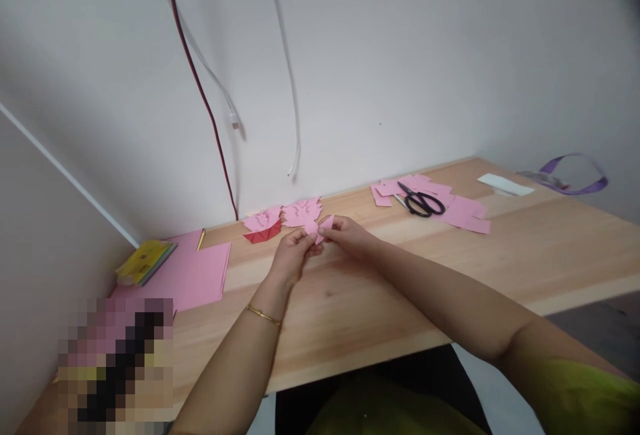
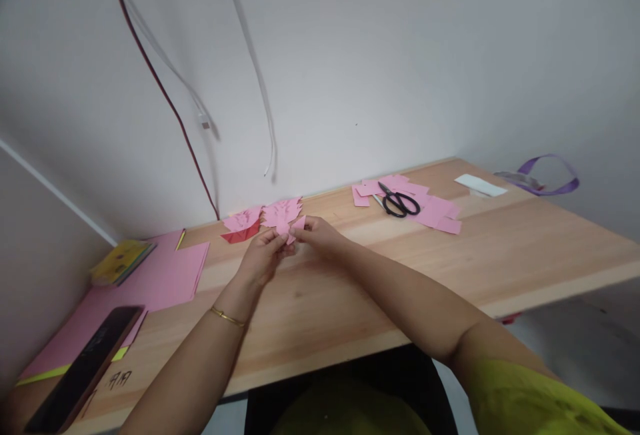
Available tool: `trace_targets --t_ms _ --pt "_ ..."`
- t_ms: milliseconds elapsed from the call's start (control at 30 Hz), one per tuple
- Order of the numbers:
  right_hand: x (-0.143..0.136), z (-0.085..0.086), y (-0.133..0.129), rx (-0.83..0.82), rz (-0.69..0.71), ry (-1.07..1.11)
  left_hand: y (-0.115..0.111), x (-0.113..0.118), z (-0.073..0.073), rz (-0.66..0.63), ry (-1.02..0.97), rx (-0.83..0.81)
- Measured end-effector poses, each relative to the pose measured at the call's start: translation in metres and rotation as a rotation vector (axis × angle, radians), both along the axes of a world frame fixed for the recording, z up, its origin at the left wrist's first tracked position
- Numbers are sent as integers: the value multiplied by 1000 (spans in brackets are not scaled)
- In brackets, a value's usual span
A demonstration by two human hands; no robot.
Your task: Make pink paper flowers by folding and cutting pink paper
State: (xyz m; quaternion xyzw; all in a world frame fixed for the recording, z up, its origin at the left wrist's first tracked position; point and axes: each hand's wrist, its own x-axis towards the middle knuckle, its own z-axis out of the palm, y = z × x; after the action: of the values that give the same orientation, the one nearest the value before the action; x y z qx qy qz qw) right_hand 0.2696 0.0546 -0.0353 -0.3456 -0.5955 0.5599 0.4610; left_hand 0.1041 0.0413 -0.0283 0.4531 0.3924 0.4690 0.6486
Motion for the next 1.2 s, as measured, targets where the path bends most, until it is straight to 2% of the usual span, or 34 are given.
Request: trace_targets --t_ms 200,300,433,600,733,867,967,1100,1200 --pt "-3 -1 0 -204 71 355 -4 -3 9 -98 -161 -317" --pt "-2 1 -2 -208 139 378 -7 -5 12 -169 -199 -345" --pt "0 0 -2 -186 190 344 -9 -6 15 -201 -278 -348" --pt "-2 -4 0 -201 105 350 -7 -5 15 -206 -277 -306" --pt "-3 -4 4 -239 9 300 -3 -5 12 -90 -277 -241" --pt "-3 0 5 -244 30 300 0 -4 6 -3 -249 -175" --pt "-4 1 3 -183 40 287 1 -4 3 36 -211 -124" --pt "-3 0 0 -23 18 129 0 -1 2 57 -161 -64" --pt "-2 -2 0 33 -14 32 -1 0 1 39 -108 -18"
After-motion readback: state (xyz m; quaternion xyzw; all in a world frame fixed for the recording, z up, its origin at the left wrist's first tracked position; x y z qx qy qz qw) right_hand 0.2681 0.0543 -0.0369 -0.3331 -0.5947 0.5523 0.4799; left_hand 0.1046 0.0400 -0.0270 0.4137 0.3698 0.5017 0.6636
